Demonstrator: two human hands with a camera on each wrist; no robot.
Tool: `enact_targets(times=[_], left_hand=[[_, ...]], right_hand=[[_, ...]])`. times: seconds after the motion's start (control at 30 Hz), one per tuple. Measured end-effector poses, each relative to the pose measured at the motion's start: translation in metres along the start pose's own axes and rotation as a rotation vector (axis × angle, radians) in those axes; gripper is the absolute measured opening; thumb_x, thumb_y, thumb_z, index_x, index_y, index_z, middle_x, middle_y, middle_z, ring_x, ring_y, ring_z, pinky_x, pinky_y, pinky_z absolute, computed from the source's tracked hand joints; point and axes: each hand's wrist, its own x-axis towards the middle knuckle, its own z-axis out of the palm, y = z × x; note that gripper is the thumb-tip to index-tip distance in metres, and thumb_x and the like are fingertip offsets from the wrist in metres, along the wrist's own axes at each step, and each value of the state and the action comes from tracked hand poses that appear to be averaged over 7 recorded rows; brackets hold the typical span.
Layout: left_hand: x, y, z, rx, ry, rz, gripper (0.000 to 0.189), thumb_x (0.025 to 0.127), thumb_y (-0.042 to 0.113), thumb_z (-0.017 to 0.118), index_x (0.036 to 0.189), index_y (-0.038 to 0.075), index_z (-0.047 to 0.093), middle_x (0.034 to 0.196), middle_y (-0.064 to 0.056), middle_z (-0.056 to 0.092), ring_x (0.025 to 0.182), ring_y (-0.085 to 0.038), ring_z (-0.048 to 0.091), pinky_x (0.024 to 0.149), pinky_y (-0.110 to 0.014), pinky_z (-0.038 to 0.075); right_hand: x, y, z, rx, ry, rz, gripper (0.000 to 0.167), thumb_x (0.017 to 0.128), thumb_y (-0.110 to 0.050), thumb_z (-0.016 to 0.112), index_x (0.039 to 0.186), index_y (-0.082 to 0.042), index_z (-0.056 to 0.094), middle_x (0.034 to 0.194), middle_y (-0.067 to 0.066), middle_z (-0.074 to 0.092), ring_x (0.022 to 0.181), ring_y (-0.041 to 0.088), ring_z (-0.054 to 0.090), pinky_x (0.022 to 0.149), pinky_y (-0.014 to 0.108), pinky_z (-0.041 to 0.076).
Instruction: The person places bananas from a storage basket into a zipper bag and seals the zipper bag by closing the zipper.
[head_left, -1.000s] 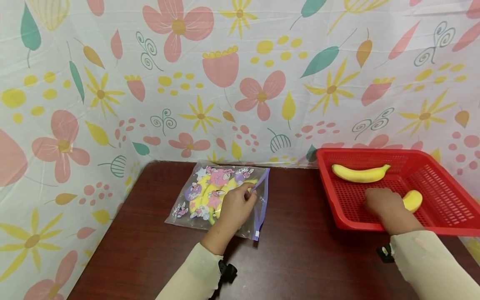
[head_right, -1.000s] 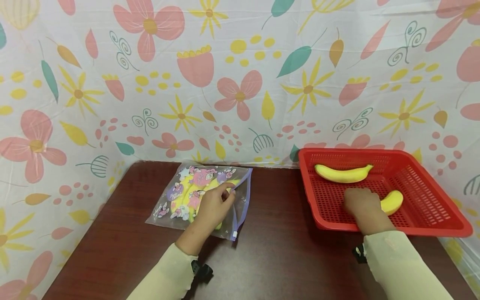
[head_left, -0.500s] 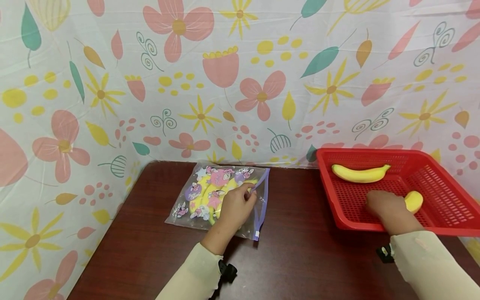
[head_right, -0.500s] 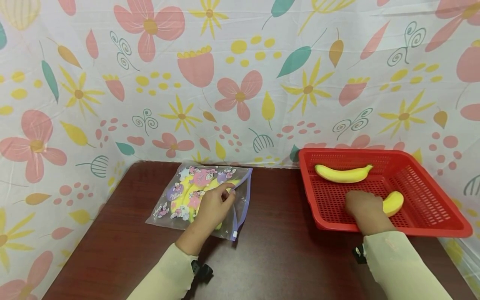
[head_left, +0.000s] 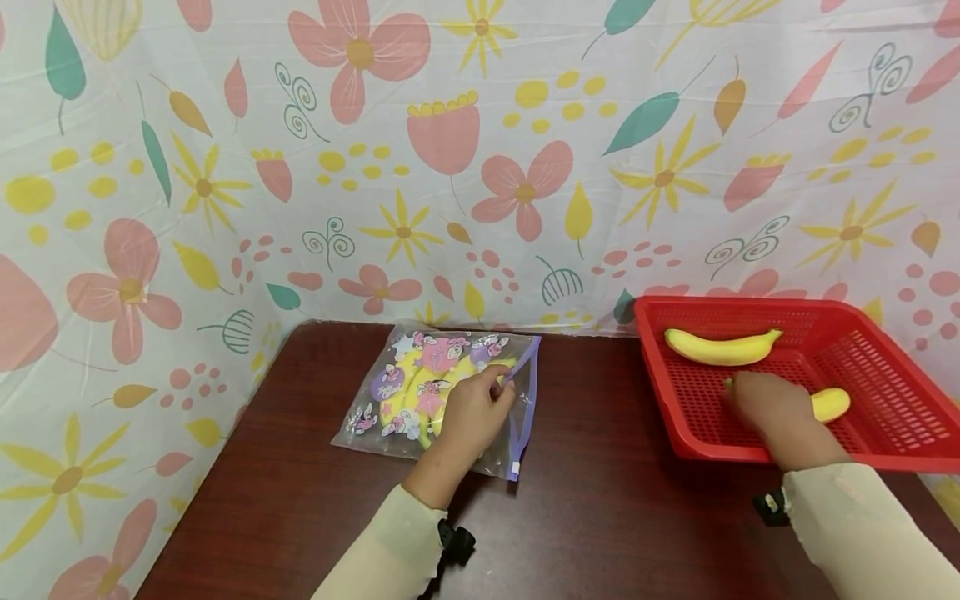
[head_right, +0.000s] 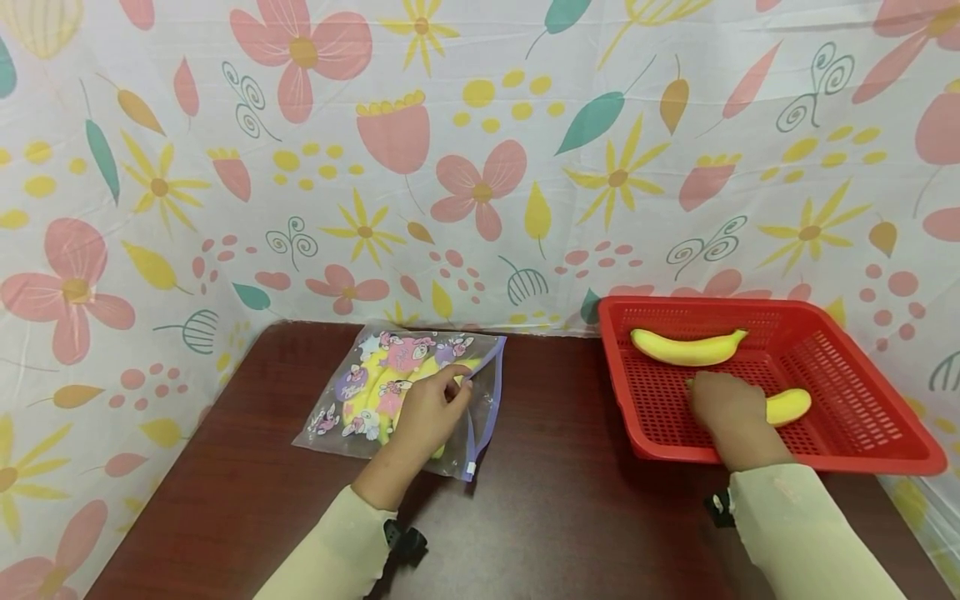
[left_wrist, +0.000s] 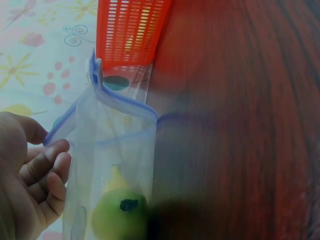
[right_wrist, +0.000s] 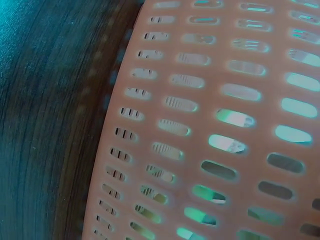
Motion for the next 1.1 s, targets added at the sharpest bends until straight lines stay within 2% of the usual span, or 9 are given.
enact_targets(times=[0.13, 0.23, 0.37, 0.47, 0.57, 0.7, 0.83, 0.97, 1.1], left_hand=[[0.0, 0.001, -0.001, -0.005, -0.004, -0.001, 0.024, 0.094, 0.021, 0.064, 0.113, 0.01, 0.074, 0.067, 0.004, 0.063, 0.052, -0.003, 0.045, 0.051, -0.02, 0.038], [-0.001, 0.001, -0.001, -0.011, -0.005, -0.002, 0.024, 0.095, 0.021, 0.064, 0.113, 0.01, 0.074, 0.067, 0.005, 0.063, 0.051, -0.002, 0.045, 0.05, -0.02, 0.038], [-0.001, 0.0, 0.0, -0.016, -0.008, 0.0, 0.024, 0.095, 0.021, 0.063, 0.113, 0.01, 0.074, 0.067, 0.005, 0.063, 0.051, -0.002, 0.044, 0.05, -0.02, 0.038], [-0.001, -0.001, 0.001, -0.019, -0.008, 0.001, 0.024, 0.094, 0.021, 0.063, 0.113, 0.01, 0.074, 0.067, 0.005, 0.063, 0.05, -0.002, 0.044, 0.049, -0.02, 0.038], [-0.001, -0.001, 0.001, -0.02, -0.006, 0.001, 0.024, 0.094, 0.021, 0.063, 0.113, 0.01, 0.074, 0.067, 0.004, 0.063, 0.051, -0.002, 0.044, 0.049, -0.02, 0.038], [0.0, -0.001, 0.001, -0.019, -0.006, 0.003, 0.024, 0.094, 0.021, 0.063, 0.113, 0.01, 0.074, 0.067, 0.004, 0.063, 0.051, -0.002, 0.044, 0.05, -0.02, 0.038], [0.0, -0.001, 0.001, -0.018, -0.004, 0.006, 0.025, 0.095, 0.021, 0.063, 0.114, 0.01, 0.074, 0.067, 0.005, 0.063, 0.051, -0.002, 0.044, 0.05, -0.02, 0.038], [0.0, -0.002, 0.001, -0.019, -0.002, 0.008, 0.024, 0.094, 0.021, 0.063, 0.113, 0.009, 0.074, 0.066, 0.005, 0.063, 0.051, -0.002, 0.044, 0.049, -0.02, 0.038], [-0.001, -0.001, 0.0, -0.018, 0.004, 0.014, 0.024, 0.094, 0.02, 0.064, 0.113, 0.009, 0.074, 0.066, 0.004, 0.063, 0.051, -0.002, 0.044, 0.05, -0.02, 0.038]], right_hand=[[0.009, 0.0, 0.001, -0.02, 0.013, 0.025, 0.03, 0.097, -0.023, 0.059, 0.103, 0.006, 0.06, 0.08, 0.023, 0.065, 0.068, 0.035, 0.06, 0.061, 0.057, 0.052], [0.012, 0.0, 0.002, 0.012, 0.031, 0.037, 0.036, 0.096, -0.026, 0.062, 0.112, 0.006, 0.056, 0.082, 0.023, 0.064, 0.071, 0.037, 0.061, 0.061, 0.058, 0.052], [0.015, -0.001, 0.003, 0.043, 0.042, 0.031, 0.04, 0.099, -0.032, 0.059, 0.113, 0.006, 0.056, 0.087, 0.025, 0.065, 0.078, 0.042, 0.063, 0.065, 0.058, 0.052], [0.016, -0.002, 0.003, 0.05, 0.081, 0.019, 0.047, 0.101, -0.033, 0.055, 0.118, 0.011, 0.055, 0.094, 0.032, 0.064, 0.086, 0.048, 0.063, 0.072, 0.063, 0.052], [0.015, -0.005, 0.003, 0.05, 0.139, 0.003, 0.049, 0.102, -0.033, 0.054, 0.121, 0.013, 0.053, 0.096, 0.035, 0.061, 0.085, 0.047, 0.061, 0.076, 0.064, 0.052], [0.014, -0.008, 0.0, 0.078, 0.19, 0.015, 0.046, 0.103, -0.033, 0.053, 0.11, 0.012, 0.053, 0.09, 0.031, 0.057, 0.074, 0.039, 0.059, 0.07, 0.06, 0.052], [0.015, -0.01, -0.003, 0.135, 0.214, 0.043, 0.044, 0.105, -0.034, 0.047, 0.099, 0.009, 0.052, 0.08, 0.023, 0.056, 0.064, 0.031, 0.053, 0.061, 0.049, 0.05], [0.014, -0.012, -0.005, 0.172, 0.239, 0.049, 0.048, 0.107, -0.038, 0.038, 0.099, 0.008, 0.05, 0.074, 0.018, 0.055, 0.062, 0.028, 0.052, 0.056, 0.042, 0.047], [0.013, -0.013, -0.006, 0.21, 0.268, 0.055, 0.054, 0.108, -0.045, 0.033, 0.102, 0.007, 0.047, 0.075, 0.016, 0.051, 0.063, 0.028, 0.051, 0.057, 0.04, 0.044]])
